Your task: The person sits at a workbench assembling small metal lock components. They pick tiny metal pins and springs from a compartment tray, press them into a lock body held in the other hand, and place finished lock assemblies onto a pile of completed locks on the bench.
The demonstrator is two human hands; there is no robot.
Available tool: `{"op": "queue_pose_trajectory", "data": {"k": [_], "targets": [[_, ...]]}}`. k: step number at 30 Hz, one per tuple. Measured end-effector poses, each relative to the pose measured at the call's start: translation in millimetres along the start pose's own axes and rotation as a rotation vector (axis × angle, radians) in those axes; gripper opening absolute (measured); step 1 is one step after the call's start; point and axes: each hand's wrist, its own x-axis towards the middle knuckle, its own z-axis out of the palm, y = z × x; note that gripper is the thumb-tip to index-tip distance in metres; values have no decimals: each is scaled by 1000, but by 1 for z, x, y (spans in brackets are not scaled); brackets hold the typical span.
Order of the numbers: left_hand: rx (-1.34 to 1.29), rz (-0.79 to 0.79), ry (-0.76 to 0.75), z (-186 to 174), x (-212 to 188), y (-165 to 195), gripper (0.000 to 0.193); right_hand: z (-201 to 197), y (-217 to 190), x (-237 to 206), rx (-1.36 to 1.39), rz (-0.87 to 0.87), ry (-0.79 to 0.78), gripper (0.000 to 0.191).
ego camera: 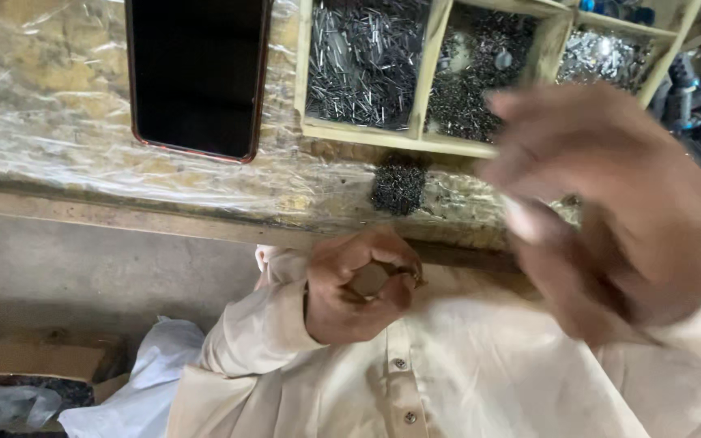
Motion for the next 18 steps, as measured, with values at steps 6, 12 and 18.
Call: {"op": "queue_pose_trajectory", "data": {"k": [6,12,18], "targets": [[-411,-379,36,11,-15,8,11,59,-44,-75,185,373,384,16],[-136,-260,-61,18,-16,0,17,113,-36,-108,-228,217,590,11],[-30,-335,-123,17,-11,7,10,116,-15,-128,-276,80,591,8]]}}
